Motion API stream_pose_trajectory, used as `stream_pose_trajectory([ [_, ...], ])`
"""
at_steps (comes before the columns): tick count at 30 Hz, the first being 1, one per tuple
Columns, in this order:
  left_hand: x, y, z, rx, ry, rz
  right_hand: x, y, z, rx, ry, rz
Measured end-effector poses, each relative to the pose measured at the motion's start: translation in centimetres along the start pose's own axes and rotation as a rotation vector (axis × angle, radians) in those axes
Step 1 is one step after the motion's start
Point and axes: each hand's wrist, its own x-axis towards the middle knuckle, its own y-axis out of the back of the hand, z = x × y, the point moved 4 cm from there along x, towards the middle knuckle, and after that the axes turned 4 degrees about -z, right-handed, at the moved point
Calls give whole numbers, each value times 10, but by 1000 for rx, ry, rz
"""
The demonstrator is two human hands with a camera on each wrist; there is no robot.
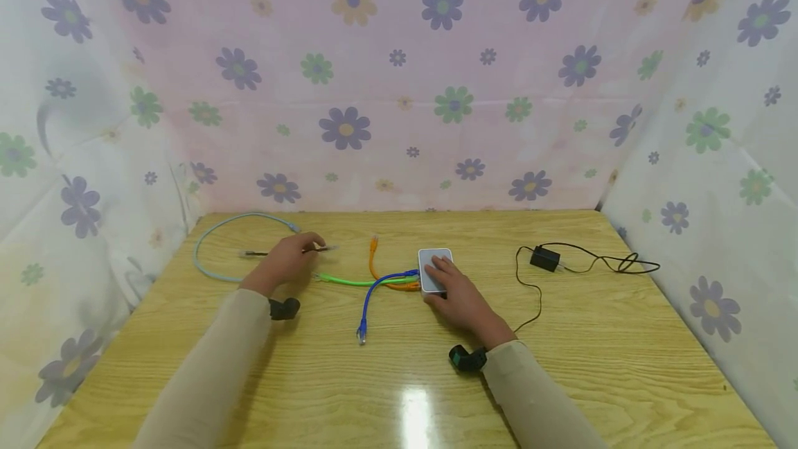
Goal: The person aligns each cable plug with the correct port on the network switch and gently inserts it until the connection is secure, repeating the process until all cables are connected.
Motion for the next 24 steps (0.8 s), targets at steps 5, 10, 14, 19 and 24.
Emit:
stream_pose_trajectory([
  [5,3,-3,7,-8,-6,-6,0,0,0,3,-4,-5],
  [10,4,-6,17,-16,-20,-15,0,0,0,2,-4,-5],
  [14,6,-10,22,-11,-37,-22,0,0,-1,-4,-2,-5],
  [19,8,-14,30,-13,-59,-25,0,0,-1,-10,2,-5],
  [24,10,-18,38,-17,-83,-27,0,1,-1,-7,2,-5],
])
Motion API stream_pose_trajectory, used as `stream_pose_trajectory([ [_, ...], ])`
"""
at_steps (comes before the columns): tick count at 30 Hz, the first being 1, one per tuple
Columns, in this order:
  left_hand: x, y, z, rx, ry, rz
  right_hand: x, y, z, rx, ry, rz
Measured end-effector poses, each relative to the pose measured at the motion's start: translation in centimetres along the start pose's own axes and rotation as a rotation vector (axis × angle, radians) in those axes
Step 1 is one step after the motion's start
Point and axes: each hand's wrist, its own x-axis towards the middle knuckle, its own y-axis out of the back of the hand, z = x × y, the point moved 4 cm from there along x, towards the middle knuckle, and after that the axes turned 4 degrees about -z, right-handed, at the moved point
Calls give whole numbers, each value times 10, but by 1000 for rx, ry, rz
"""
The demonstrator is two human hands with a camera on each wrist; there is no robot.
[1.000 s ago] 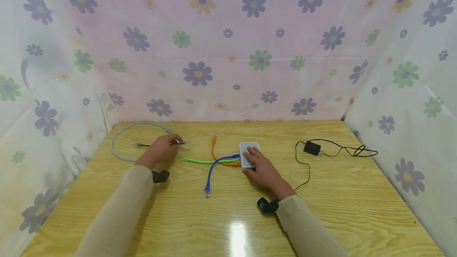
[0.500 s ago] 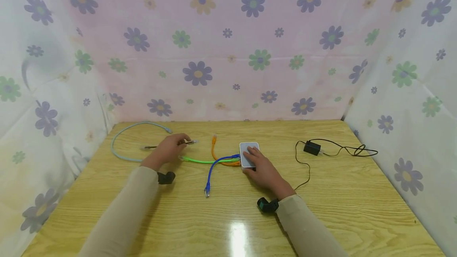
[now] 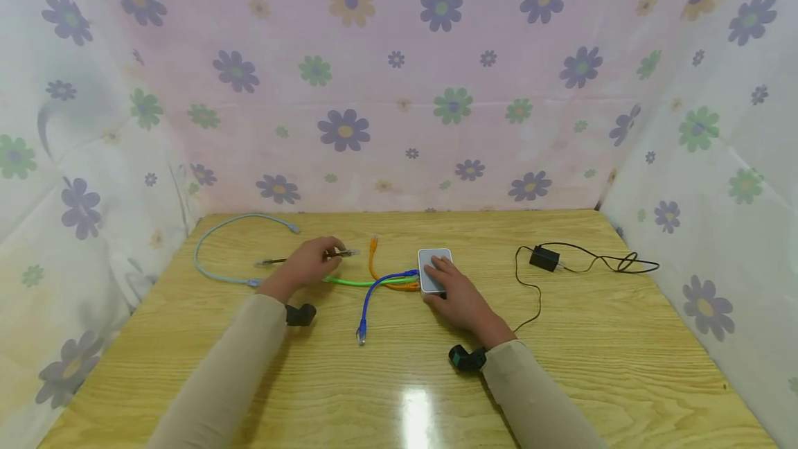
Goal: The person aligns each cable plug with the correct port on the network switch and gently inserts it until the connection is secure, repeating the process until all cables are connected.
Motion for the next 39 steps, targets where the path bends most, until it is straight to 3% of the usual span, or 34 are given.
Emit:
stream_pose_trajectory([
  [21,11,-16,18,16,-48,5,0,1,-2,10,-9,-6],
  [39,20,-28,36,9,-15,-29,0,1,-1,8,-1,5],
])
